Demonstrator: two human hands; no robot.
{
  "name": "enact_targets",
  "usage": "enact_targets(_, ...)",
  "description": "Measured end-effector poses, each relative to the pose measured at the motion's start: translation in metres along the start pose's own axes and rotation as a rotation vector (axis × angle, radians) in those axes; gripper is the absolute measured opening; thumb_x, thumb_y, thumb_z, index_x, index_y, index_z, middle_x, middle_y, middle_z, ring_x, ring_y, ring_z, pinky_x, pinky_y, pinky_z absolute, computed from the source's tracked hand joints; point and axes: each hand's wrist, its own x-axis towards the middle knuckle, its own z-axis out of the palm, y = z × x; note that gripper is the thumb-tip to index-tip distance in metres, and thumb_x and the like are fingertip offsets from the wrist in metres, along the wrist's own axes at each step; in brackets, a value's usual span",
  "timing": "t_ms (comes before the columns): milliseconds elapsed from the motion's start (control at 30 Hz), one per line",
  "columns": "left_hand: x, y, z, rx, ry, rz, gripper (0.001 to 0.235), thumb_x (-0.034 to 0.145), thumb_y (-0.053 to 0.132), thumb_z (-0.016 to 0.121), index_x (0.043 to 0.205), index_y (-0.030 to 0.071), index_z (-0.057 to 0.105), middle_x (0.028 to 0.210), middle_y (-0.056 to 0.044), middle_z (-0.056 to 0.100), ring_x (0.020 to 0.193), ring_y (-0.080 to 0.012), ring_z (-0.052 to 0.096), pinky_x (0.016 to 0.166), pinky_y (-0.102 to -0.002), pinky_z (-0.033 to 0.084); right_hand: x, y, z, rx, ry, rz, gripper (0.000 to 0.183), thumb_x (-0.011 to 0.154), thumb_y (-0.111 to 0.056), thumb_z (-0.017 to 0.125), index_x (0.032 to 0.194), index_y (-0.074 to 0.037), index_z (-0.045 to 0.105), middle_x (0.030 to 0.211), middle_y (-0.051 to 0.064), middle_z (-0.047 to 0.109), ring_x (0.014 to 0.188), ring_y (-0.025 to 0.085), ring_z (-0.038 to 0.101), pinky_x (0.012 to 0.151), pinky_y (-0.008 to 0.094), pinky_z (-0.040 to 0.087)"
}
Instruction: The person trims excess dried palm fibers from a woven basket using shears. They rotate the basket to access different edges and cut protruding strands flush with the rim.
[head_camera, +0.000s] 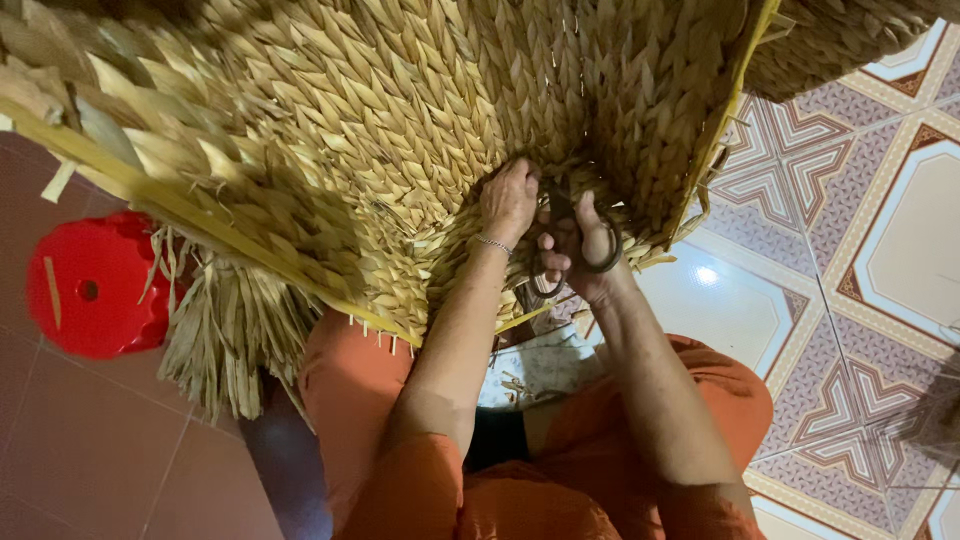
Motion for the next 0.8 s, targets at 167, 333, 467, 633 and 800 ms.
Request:
enact_targets(167, -0.002, 0.004, -0.006, -0.031, 0.092, 0.055, 0.016, 0.087, 0.014, 0.07, 0.099, 0.008, 0.062, 0.096, -0.017, 0.071, 0.09, -0.041, 0.067, 0.078, -0.053, 0.052, 0.02, -0.007, -0.009, -0.041, -0.028, 0.1, 0.069, 0.102, -0.069, 0.029, 0.104, -0.008, 0.061, 0.071, 0.003, 0.055, 0.046, 0.012, 0.035, 0.047, 0.032, 0.035)
enact_targets(333, -0.002, 0.0, -0.002, 0.004, 0.074, 0.042, 0.015, 0.087, 0.015, 0.07, 0.098, 0.008, 0.063, 0.093, -0.016, 0.07, 0.09, -0.0407, 0.067, 0.078, -0.053, 0.052, 0.03, -0.01, -0.007, 0.0, 0.002, 0.115, 0.057, 0.104, -0.065, 0.034, 0.103, -0.014, 0.059, 0.072, 0.005, 0.055, 0.047, 0.013, 0.035, 0.047, 0.032, 0.034)
enact_targets(467, 0.001, -0.001, 0.0, -0.042, 0.098, 0.037, 0.013, 0.087, 0.014, 0.069, 0.099, 0.01, 0.065, 0.093, -0.016, 0.071, 0.088, -0.0405, 0.067, 0.077, -0.053, 0.053, 0.035, -0.013, 0.001, -0.038, 0.05, 0.108, 0.046, 0.105, -0.059, 0.036, 0.106, -0.019, 0.058, 0.072, 0.004, 0.054, 0.047, 0.012, 0.035, 0.046, 0.032, 0.035)
enact_targets(633, -0.004, -0.002, 0.0, -0.045, 0.134, 0.107, 0.014, 0.087, 0.013, 0.069, 0.099, 0.009, 0.063, 0.095, -0.016, 0.07, 0.091, -0.0408, 0.067, 0.079, -0.052, 0.053, 0.043, -0.008, -0.003, -0.013, 0.031, 0.001, 0.04, 0.107, -0.051, 0.038, 0.111, -0.018, 0.06, 0.072, 0.004, 0.054, 0.048, 0.011, 0.038, 0.046, 0.028, 0.034)
enact_targets(800, 0.0, 0.01, -0.009, -0.048, 0.058, -0.065, 0.013, 0.092, 0.014, 0.066, 0.104, 0.009, 0.065, 0.096, -0.014, 0.073, 0.086, -0.0325, 0.07, 0.076, -0.046, 0.056, 0.049, -0.006, 0.001, 0.016, 0.132, 0.092, 0.043, 0.107, -0.055, 0.036, 0.098, -0.016, 0.051, 0.066, 0.002, 0.051, 0.04, 0.008, 0.031, 0.039, 0.028, 0.028)
